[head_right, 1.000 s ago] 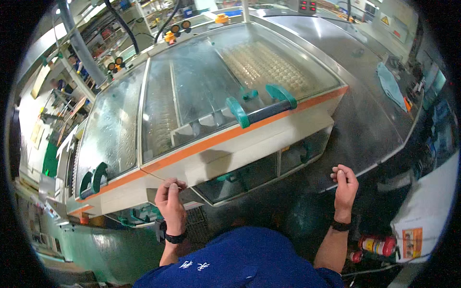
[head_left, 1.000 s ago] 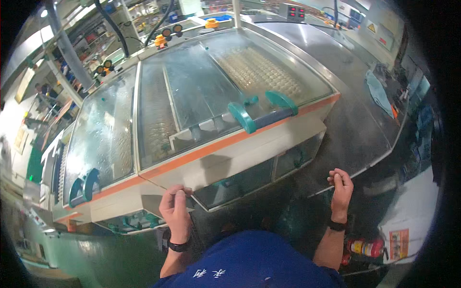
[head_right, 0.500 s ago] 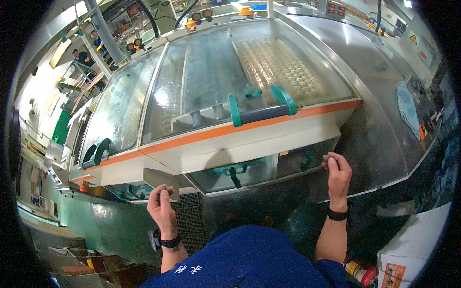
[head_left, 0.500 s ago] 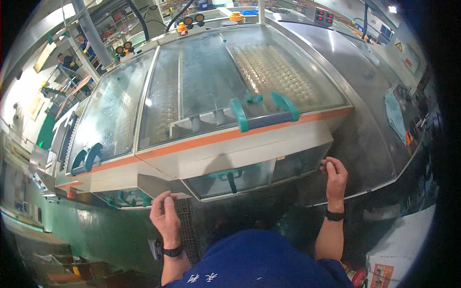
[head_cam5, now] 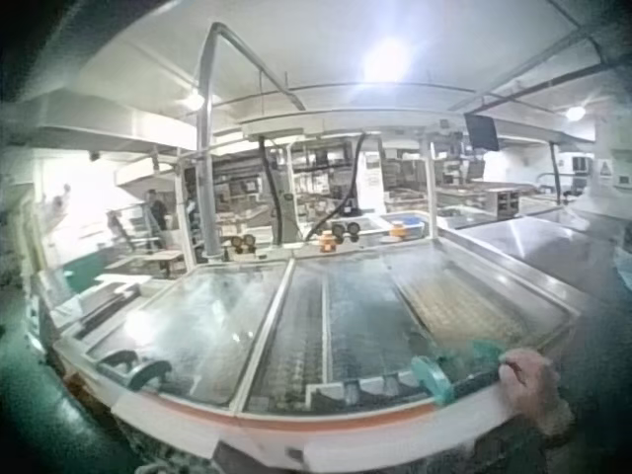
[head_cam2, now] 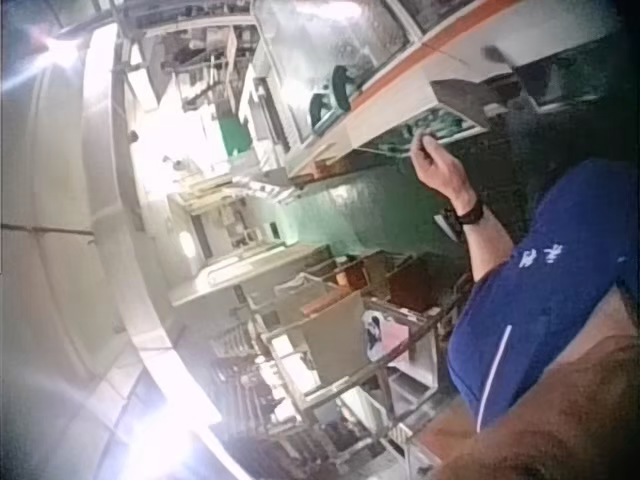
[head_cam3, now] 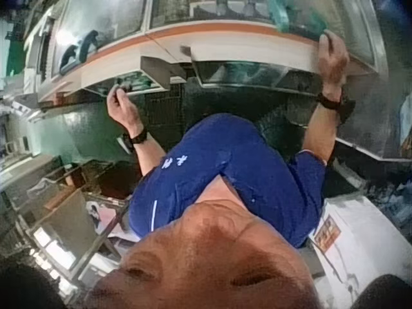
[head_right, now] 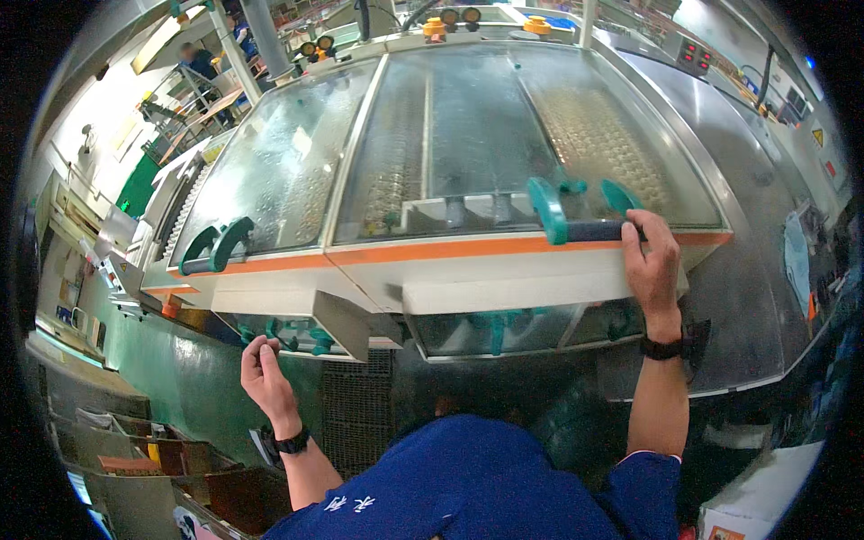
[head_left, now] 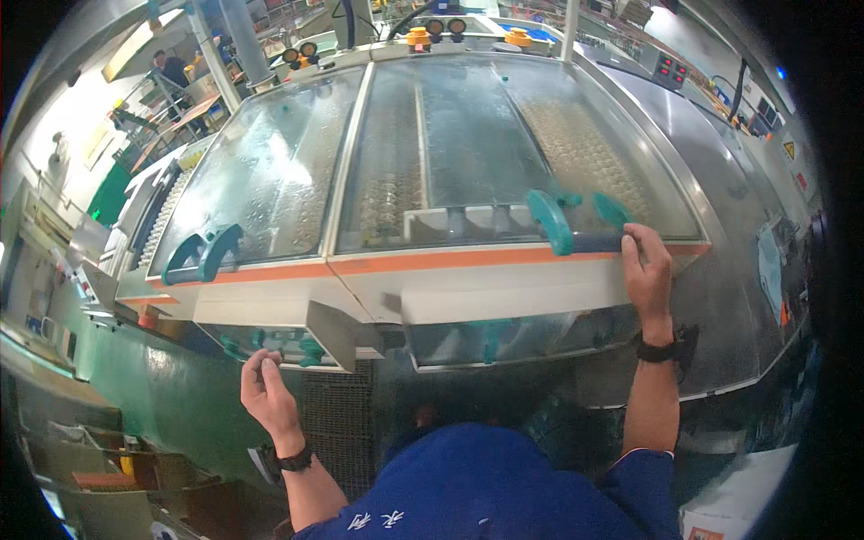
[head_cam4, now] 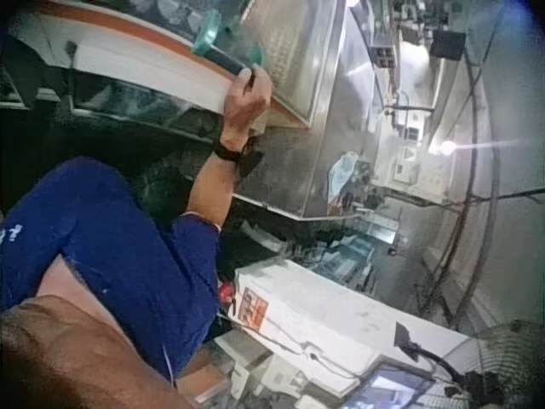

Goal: Checking industrial machine trays, wiping surfaces, and adjusting manual control valves on a metal tank.

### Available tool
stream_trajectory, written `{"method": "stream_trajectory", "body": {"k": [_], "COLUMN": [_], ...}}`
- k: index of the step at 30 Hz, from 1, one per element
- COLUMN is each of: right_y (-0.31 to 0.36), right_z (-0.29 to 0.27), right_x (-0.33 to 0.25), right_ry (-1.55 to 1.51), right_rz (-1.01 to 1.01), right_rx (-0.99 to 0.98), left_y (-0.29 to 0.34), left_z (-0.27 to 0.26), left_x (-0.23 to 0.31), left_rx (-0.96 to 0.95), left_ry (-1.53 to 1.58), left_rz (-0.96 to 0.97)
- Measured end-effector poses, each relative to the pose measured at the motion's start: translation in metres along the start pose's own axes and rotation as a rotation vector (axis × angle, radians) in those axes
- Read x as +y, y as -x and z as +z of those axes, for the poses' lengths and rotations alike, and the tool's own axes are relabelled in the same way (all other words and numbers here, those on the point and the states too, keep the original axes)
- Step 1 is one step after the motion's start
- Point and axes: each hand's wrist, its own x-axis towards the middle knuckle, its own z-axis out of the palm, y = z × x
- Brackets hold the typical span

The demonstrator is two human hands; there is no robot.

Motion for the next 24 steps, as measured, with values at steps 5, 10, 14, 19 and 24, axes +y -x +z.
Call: {"method": "stream_trajectory", "body": {"k": [5,10,14,19,24], "right_y": [-0.035,-0.043,-0.038,-0.052,-0.064], "right_z": [0.047,0.064,0.061,0.057,0.053], "right_x": [-0.013,-0.01,0.015,0.059,0.105], "right_ry": [0.149,0.163,0.228,0.248,0.303], "right_rz": [-0.128,0.085,0.11,0.141,0.088], "right_rx": [-0.076,-0.245,-0.225,-0.358,-0.371], "left_y": [-0.071,-0.13,-0.123,-0.088,-0.073], "left_z": [-0.028,-0.05,-0.036,-0.033,-0.044], "left_x": [-0.017,-0.027,-0.031,0.022,0.064], "left_rx": [0.052,0.052,-0.121,-0.439,-0.702], "left_ry": [-0.119,-0.264,0.608,1.414,1.872], "left_rz": [0.071,0.128,-0.211,-0.172,-0.044]}}
